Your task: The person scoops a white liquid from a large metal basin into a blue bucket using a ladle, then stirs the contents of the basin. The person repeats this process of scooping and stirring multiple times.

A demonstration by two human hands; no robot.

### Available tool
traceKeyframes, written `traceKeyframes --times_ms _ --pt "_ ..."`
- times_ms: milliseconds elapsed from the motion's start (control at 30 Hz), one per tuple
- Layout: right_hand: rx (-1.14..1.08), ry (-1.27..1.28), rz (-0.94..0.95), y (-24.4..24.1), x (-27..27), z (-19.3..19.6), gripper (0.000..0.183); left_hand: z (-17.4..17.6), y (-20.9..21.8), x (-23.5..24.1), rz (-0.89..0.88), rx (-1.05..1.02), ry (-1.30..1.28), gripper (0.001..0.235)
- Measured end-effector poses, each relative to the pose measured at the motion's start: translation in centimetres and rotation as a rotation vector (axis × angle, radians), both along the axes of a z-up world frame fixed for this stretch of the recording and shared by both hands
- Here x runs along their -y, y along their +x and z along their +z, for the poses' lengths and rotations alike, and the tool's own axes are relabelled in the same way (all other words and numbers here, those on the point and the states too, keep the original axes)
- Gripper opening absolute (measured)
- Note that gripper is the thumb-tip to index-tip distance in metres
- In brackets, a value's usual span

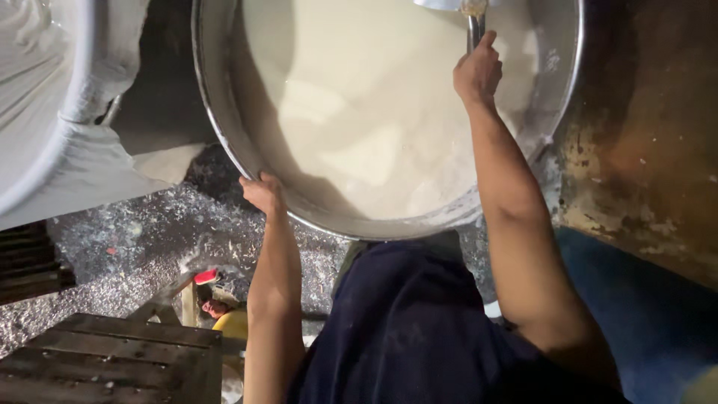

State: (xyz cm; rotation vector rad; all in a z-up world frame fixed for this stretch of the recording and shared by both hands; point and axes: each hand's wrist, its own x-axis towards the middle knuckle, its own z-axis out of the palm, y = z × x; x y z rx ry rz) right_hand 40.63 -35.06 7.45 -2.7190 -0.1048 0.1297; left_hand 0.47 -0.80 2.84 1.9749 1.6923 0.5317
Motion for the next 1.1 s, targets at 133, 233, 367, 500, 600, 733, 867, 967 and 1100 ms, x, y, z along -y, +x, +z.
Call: traceKeyframes --times_ms 133,233,367,500,600,733,867,967,1100 --pt "-0.155 -0.062 -0.096 0.6 -0.1 -3.2 0.045 0.4 0.1 0.3 -0.012 0.007 0.001 0.038" --pt "-0.164 -0.082 -0.151 0.2 0.0 -4.1 0.046 1.0 0.4 0.3 0.032 -0.018 -0.064 0.039" --pt "-0.208 -0.088 -0.218 -1.0 -0.2 -2.8 0.042 1.4 0.7 0.3 0.02 -0.016 -0.021 0.04" --pt "-0.411 0.039 -0.365 -2.6 -0.3 -1.4 0.037 1.1 0.3 0.3 0.002 -0.034 -0.042 0.04" --pt "-0.41 0.029 -0.41 -3.3 0.0 -1.8 0.04 0.9 0.7 0.1 0.003 -0.059 -0.024 0.044" --pt "-0.378 -0.011 -0.417 -5.5 1.1 -4.3 0.044 1.3 0.5 0.3 0.039 -0.028 -0.088 0.046" --pt "-0.392 0.044 -0.457 -7.6 2.5 -6.2 0.046 1.6 0.7 0.4 0.02 -0.013 -0.096 0.043" --pt "-0.413 0.042 -0.478 -9.5 3.3 -7.0 0.045 1.6 0.6 0.5 0.008 0.01 -0.112 0.037" --pt "-0.411 0.085 -0.474 -12.0 4.1 -7.6 0.044 1.1 0.6 0.3 0.003 0.049 -0.092 0.039"
